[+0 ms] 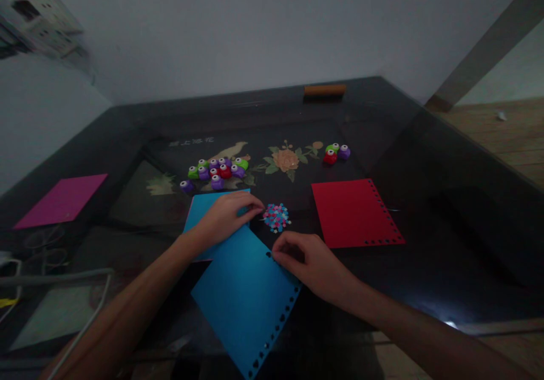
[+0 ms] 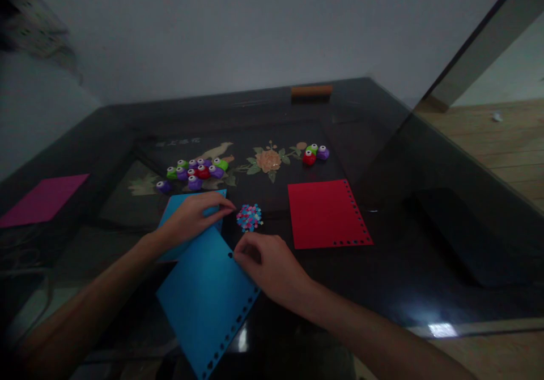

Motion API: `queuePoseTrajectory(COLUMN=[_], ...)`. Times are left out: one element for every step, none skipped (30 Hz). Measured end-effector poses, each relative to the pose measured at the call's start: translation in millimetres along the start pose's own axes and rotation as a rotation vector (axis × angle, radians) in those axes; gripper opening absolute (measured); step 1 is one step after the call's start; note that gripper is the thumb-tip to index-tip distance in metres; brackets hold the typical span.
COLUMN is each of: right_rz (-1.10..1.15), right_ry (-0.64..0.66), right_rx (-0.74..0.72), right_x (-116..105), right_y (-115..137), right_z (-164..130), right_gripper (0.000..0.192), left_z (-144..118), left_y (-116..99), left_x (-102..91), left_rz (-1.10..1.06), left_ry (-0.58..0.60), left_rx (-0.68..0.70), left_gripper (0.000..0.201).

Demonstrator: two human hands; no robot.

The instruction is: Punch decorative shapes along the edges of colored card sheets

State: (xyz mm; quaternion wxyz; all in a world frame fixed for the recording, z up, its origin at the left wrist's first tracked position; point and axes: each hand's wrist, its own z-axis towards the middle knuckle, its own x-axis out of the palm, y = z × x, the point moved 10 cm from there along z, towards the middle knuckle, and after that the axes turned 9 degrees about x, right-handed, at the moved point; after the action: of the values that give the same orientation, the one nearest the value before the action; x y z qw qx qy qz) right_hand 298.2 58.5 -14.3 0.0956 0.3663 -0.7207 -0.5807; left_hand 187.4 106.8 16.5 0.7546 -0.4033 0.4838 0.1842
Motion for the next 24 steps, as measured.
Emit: queuePoseTrajectory(right_rz=[0.009, 0.023, 0.039, 0.058, 0.079, 0.102, 0.129, 0.162, 0.201, 0.249, 0.308, 0.375, 0.446, 0.516, 0.58, 0.637, 0.684, 0.722, 0.752, 0.773, 0.786, 0.791, 0.79, 0.786], right_ry=[0.0, -0.001, -0.003, -0.005, -0.005, -0.005, 0.001, 0.01, 0.021, 0.032, 0.041, 0.046, 0.046, 0.049, 0.053, 0.058, 0.065, 0.07, 0.072, 0.073, 0.071, 0.07, 0.064, 0.054], right_rx=[0.007, 0.014, 0.023, 0.032, 0.041, 0.048, 0.055, 0.059, 0.063, 0.069, 0.079, 0.092, 0.107, 0.127, 0.151, 0.179, 0.21, 0.242, 0.275, 0.304, 0.325, 0.341, 0.352, 0.354], right_x=[-0.9, -2.2, -3.8, -5.6, -7.6, -9.6, -11.3, -12.8, -13.9, -15.1, -16.3, -17.6, -19.0, -19.9, -20.2, -20.0, -19.2, -18.4, -17.6, -16.8, -16.3, -15.8, -15.8, -16.1], right_y=[-0.7, -1.4, -2.0, -2.5, -2.7, -2.5, -2.0, -1.3, -0.5, -0.1, -0.3, -1.2, -2.6, -4.7, -7.2, -9.9, -12.8, -15.8, -18.8, -21.5, -23.6, -25.3, -26.8, -27.8], right_z=[0.8, 1.6, 2.5, 3.2, 3.8, 4.2, 4.5, 4.7, 4.7, 4.8, 4.8, 4.9, 5.0, 5.3, 5.5, 5.9, 6.3, 6.7, 7.1, 7.6, 8.2, 8.7, 9.3, 10.0], right_gripper=[0.008, 0.007, 0.007, 0.006, 0.006, 0.006, 0.006, 0.007, 0.008, 0.011, 0.013, 0.017, 0.02, 0.022, 0.024, 0.025, 0.026, 0.027, 0.028, 0.029, 0.03, 0.03, 0.031, 0.031], left_z=[-1.8, -4.7, -8.6, -13.4, -18.9, -24.8, -30.5, -35.7, -39.9, -42.8, -44.5, -45.3, -45.7, -46.2, -47.2, -48.9, -51.3, -54.2, -57.3, -59.9, -62.0, -63.1, -63.5, -63.6], left_y=[2.5, 4.7, 6.1, 6.7, 6.6, 5.8, 4.7, 3.1, 1.4, -0.8, -3.5, -6.8, -10.7, -14.8, -19.3, -23.5, -27.5, -31.9, -36.5, -41.0, -45.6, -49.3, -52.5, -55.2], left_x=[-4.3, -8.3, -11.9, -14.7, -17.0, -18.6, -18.9, -20.5, -20.9, -20.7, -20.5, -19.8, -19.4, -19.8, -21.4, -24.1, -27.5, -31.1, -34.6, -37.0, -38.7, -40.0, -41.2, -43.3], left_rz=[-0.011, -0.015, -0.008, 0.012, 0.048, 0.094, 0.147, 0.212, 0.274, 0.328, 0.37, 0.394, 0.402, 0.396, 0.386, 0.375, 0.369, 0.37, 0.381, 0.397, 0.412, 0.422, 0.42, 0.401], left_ry=[-0.01, -0.022, -0.034, -0.045, -0.057, -0.069, -0.074, -0.095, -0.106, -0.114, -0.122, -0.126, -0.133, -0.145, -0.167, -0.196, -0.228, -0.259, -0.287, -0.302, -0.308, -0.309, -0.309, -0.319], left_rx=[-0.021, -0.033, -0.035, -0.025, -0.005, 0.023, 0.055, 0.087, 0.118, 0.15, 0.182, 0.219, 0.258, 0.297, 0.337, 0.37, 0.398, 0.427, 0.452, 0.472, 0.489, 0.492, 0.49, 0.481], left_gripper=[0.018, 0.019, 0.021, 0.022, 0.024, 0.026, 0.028, 0.03, 0.033, 0.036, 0.039, 0.043, 0.046, 0.049, 0.052, 0.054, 0.055, 0.053, 0.05, 0.047, 0.043, 0.04, 0.038, 0.037])
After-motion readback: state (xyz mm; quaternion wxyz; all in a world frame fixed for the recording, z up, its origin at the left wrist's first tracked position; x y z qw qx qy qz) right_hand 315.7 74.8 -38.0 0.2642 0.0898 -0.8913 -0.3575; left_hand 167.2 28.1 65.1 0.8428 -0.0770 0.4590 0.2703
